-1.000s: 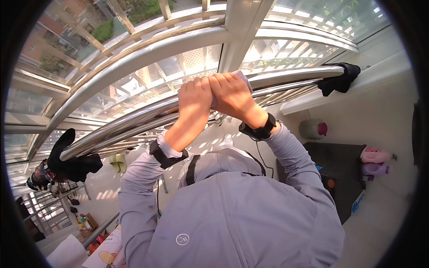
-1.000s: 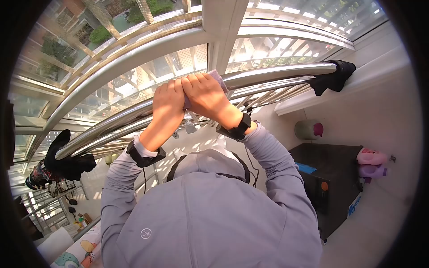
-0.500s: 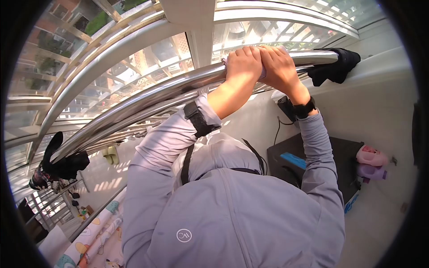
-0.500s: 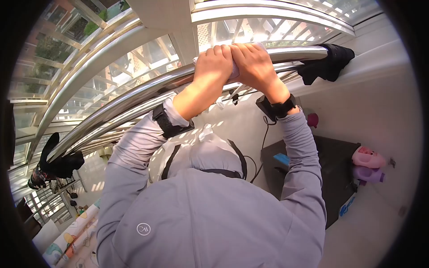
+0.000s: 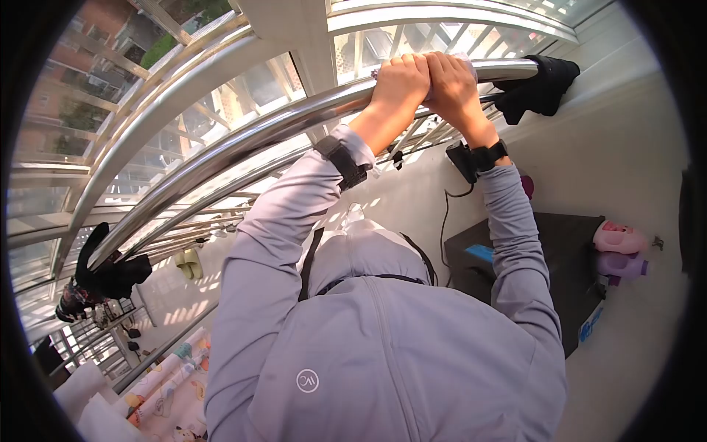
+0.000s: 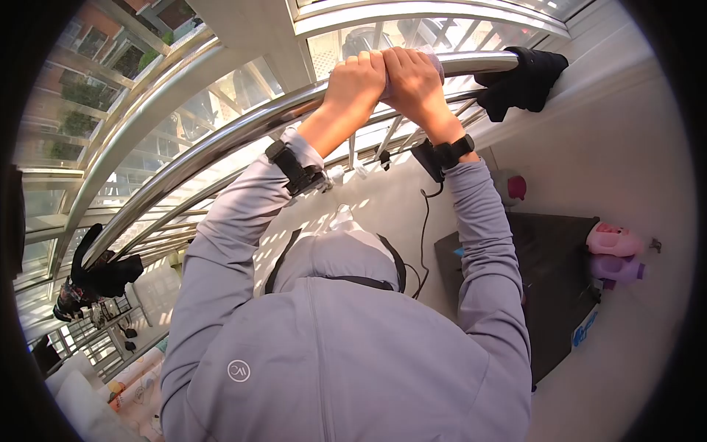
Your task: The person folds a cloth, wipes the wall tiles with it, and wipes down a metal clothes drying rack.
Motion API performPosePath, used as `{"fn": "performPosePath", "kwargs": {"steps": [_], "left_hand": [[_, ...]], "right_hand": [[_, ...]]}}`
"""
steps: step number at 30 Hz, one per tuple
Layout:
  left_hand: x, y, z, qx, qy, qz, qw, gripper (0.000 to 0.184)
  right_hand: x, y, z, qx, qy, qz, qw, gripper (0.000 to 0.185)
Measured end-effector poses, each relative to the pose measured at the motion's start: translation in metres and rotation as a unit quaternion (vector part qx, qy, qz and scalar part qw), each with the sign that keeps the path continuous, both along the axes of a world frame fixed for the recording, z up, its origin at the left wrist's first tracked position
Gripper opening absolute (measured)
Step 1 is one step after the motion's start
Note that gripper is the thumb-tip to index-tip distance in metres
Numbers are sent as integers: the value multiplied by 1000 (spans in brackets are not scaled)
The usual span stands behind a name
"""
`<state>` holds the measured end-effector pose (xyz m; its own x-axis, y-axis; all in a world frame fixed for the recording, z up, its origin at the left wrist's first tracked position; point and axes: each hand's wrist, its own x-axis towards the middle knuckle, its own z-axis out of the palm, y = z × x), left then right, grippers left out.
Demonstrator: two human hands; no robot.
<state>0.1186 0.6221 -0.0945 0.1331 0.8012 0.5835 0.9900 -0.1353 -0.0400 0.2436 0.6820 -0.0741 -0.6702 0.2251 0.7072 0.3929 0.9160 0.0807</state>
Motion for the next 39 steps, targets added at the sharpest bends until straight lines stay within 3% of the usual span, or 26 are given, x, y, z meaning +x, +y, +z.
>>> {"fn": "performPosePath", "kwargs": {"steps": [8, 11, 15, 21, 31, 39], "left_hand": [[2, -6, 6, -22, -29, 9, 999, 31], [5, 4, -3, -1, -49, 27, 998, 28], [5, -2, 6, -45, -53, 24, 997, 27], [3, -3, 4, -19, -30, 26, 999, 28], [4, -7, -2, 68, -9, 35, 997, 31], [43, -2, -1, 82, 3, 183, 980, 44]], "right_hand": [[2, -1, -6, -38, -28, -19, 999, 47], [0, 3, -6, -7, -5, -18, 1000, 36], [3, 0, -6, 5, -15, -20, 1000, 34], [0, 3, -8, 31, -4, -17, 999, 27], [7, 3, -18, -12, 56, 3, 998, 30], [28, 29, -16, -1, 20, 79, 997, 39]]}}
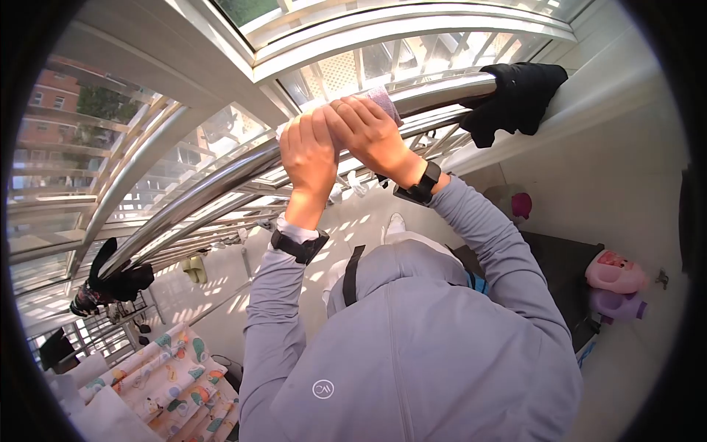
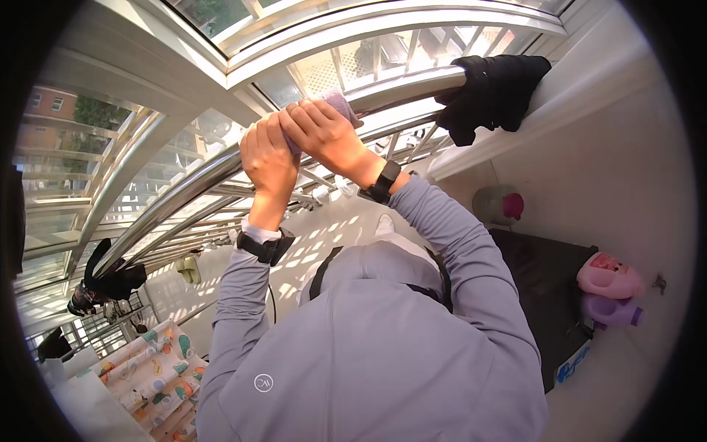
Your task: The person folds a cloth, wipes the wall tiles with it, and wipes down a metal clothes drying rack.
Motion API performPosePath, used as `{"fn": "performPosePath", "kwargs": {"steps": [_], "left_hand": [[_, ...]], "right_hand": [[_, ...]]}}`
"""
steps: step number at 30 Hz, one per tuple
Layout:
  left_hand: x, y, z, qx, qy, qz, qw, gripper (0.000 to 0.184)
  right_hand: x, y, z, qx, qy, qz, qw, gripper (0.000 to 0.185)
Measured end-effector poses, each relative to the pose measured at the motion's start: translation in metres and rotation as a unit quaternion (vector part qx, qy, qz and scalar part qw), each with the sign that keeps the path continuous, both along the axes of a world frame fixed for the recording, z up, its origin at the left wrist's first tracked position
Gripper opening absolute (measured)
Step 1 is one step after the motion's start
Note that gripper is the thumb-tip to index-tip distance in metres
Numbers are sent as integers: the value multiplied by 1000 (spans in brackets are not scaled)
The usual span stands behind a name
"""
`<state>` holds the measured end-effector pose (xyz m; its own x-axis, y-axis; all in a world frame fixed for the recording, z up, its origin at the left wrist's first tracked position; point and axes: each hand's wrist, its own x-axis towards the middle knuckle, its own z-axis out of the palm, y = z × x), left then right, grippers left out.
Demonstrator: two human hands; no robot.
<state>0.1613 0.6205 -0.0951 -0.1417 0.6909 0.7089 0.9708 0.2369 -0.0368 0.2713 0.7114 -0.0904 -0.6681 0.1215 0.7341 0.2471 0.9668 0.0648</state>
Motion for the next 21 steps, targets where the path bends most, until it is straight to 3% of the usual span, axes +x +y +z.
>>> {"fn": "performPosePath", "kwargs": {"steps": [2, 8, 14, 19, 21], "left_hand": [[21, 20, 4, -36, -44, -17, 998, 39], [77, 79, 4, -59, -17, -11, 998, 38], [121, 133, 1, -29, 31, -82, 996, 37], [128, 125, 1, -18, 15, -134, 991, 47], [126, 107, -8, -17, -24, -201, 979, 47]], "right_hand": [[19, 18, 1, -51, -2, 8, 999, 36], [72, 75, -12, 9, 10, -75, 997, 34], [115, 108, -49, -19, 120, -143, 982, 38], [115, 102, -68, -15, 162, -175, 971, 47], [117, 90, -85, -28, 165, -180, 969, 53]]}}
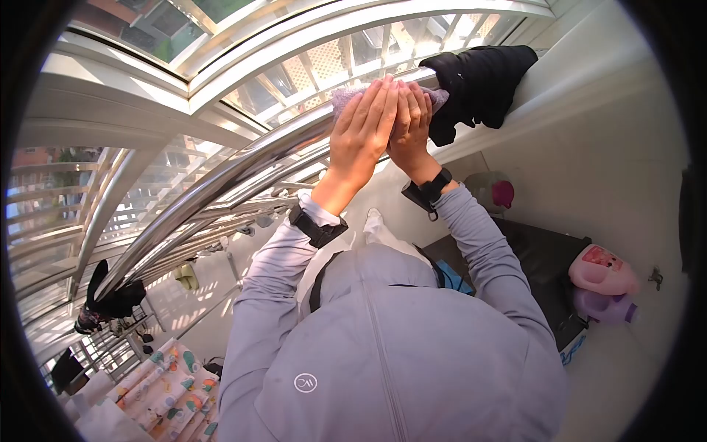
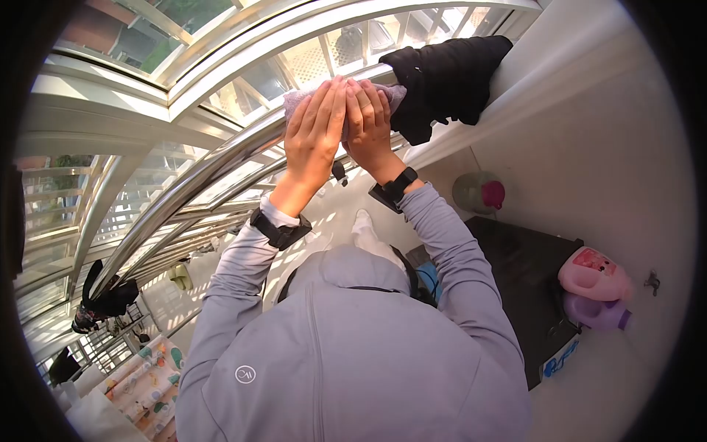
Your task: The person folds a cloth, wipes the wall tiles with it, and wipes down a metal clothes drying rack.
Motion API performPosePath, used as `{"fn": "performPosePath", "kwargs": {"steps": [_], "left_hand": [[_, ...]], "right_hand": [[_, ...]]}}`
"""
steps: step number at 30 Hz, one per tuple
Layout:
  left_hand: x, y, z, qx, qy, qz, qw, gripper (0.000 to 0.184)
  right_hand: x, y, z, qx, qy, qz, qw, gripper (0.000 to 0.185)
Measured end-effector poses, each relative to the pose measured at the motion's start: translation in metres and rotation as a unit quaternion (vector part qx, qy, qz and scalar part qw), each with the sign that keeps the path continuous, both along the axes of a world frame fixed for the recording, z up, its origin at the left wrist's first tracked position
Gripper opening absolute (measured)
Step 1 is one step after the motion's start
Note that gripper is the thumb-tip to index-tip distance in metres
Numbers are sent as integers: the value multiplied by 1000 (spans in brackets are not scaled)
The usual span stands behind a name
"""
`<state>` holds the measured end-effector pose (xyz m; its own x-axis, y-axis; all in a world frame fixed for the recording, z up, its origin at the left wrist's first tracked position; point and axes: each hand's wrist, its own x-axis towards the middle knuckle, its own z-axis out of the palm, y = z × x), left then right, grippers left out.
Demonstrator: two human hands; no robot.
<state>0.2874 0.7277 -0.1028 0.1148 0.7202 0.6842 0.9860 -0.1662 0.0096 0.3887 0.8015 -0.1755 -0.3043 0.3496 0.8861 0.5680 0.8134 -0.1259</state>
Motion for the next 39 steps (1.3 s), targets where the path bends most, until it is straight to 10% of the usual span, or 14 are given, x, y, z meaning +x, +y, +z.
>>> {"fn": "performPosePath", "kwargs": {"steps": [9, 17, 21, 22, 31, 39], "left_hand": [[-5, -61, -83, -158, -136, -88, 974, 53], [-42, -59, -65, -75, -182, -27, 980, 51], [-61, -52, -89, -383, -215, 93, 894, 53], [-69, -56, -109, -258, -217, 13, 941, 58], [-76, -62, -125, -280, -188, -9, 941, 64], [-57, -25, -141, -238, -238, -26, 941, 47]], "right_hand": [[44, -73, -42, -303, -125, 189, 926, 79], [-1, -35, 2, -168, -81, 180, 966, 47], [-28, -18, -50, -263, -249, 158, 919, 39], [-30, -16, -58, -234, -246, 184, 922, 40], [-20, 2, -50, -268, -326, 306, 853, 66], [2, 32, -45, -303, -298, 338, 840, 38]]}}
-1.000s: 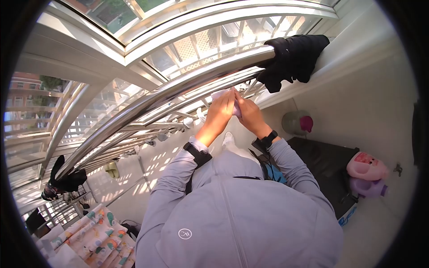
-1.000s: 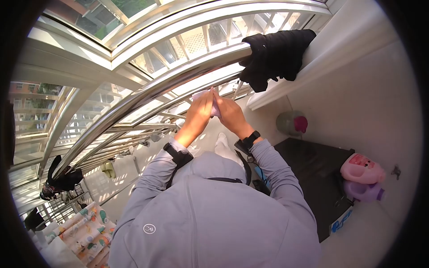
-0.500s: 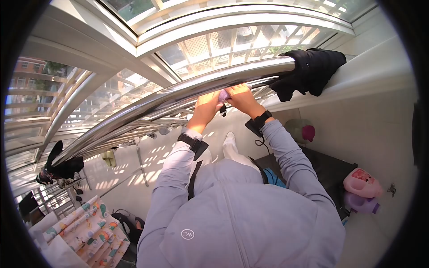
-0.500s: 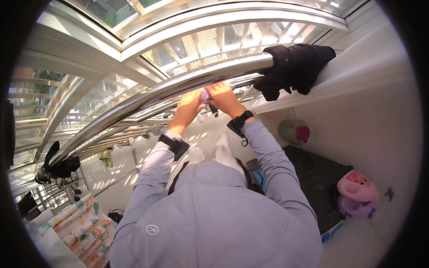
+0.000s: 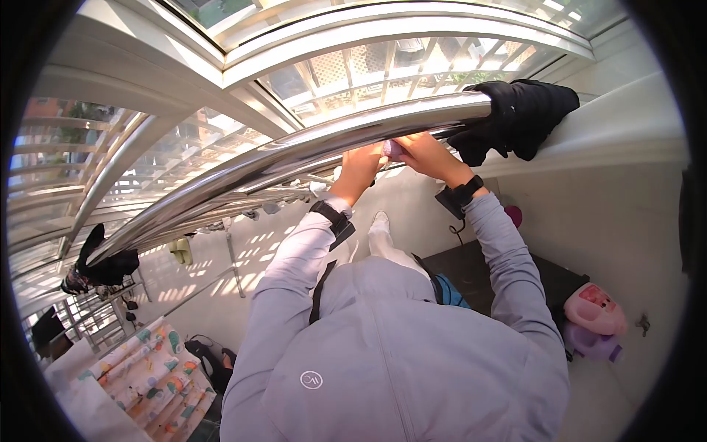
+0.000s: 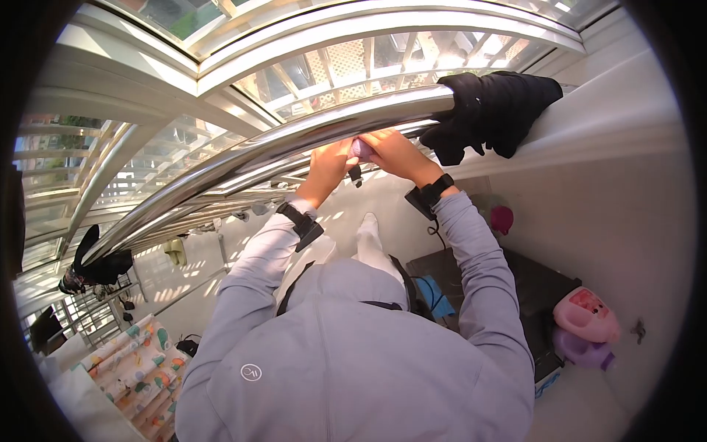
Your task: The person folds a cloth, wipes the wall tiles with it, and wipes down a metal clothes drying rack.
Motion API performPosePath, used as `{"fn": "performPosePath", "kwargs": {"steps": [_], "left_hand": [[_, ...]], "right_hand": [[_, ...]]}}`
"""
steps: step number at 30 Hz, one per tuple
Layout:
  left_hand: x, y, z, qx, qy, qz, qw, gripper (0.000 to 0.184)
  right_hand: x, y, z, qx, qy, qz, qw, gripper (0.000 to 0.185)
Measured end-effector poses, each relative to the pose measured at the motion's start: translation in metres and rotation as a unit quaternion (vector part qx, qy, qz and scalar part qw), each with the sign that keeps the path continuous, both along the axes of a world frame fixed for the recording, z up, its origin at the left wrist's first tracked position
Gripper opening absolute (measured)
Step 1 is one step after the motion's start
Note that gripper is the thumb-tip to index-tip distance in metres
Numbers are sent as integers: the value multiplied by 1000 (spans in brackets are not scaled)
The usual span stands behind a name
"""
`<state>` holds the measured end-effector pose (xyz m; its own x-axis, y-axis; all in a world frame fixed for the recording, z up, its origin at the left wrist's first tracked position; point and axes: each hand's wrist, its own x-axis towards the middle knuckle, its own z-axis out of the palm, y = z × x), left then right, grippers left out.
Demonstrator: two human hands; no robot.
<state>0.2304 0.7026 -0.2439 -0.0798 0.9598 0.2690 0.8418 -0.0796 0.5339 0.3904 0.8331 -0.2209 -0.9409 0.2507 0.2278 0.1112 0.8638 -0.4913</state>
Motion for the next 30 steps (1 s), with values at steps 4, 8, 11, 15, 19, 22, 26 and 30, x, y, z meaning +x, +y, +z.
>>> {"fn": "performPosePath", "kwargs": {"steps": [4, 8, 11, 15, 19, 22, 26, 30], "left_hand": [[-4, 11, -10, -40, -87, -38, 995, 38], [-34, -29, -3, 2, 37, -5, 999, 33], [-59, -56, -3, -82, 83, 63, 991, 38], [-64, -62, 11, -145, 57, 64, 986, 40], [-46, -43, 2, -86, 78, 35, 993, 31], [-12, -9, 1, 4, -45, -57, 997, 26], [41, 48, 15, -206, 29, 21, 978, 23], [54, 68, -15, -79, -15, -66, 995, 32]], "right_hand": [[-17, -14, -13, 150, -104, -33, 983, 29], [-56, -44, -29, 147, 15, -47, 988, 15], [-90, -87, -29, 113, 33, -87, 989, 13], [-91, -88, -20, 63, 52, -88, 993, 9], [-71, -61, -36, 57, 145, -99, 983, 12], [-36, -37, -47, 108, 58, -149, 981, 17], [9, 3, -38, 110, 38, -173, 978, 16], [34, 25, -51, 29, 44, -201, 978, 29]]}}
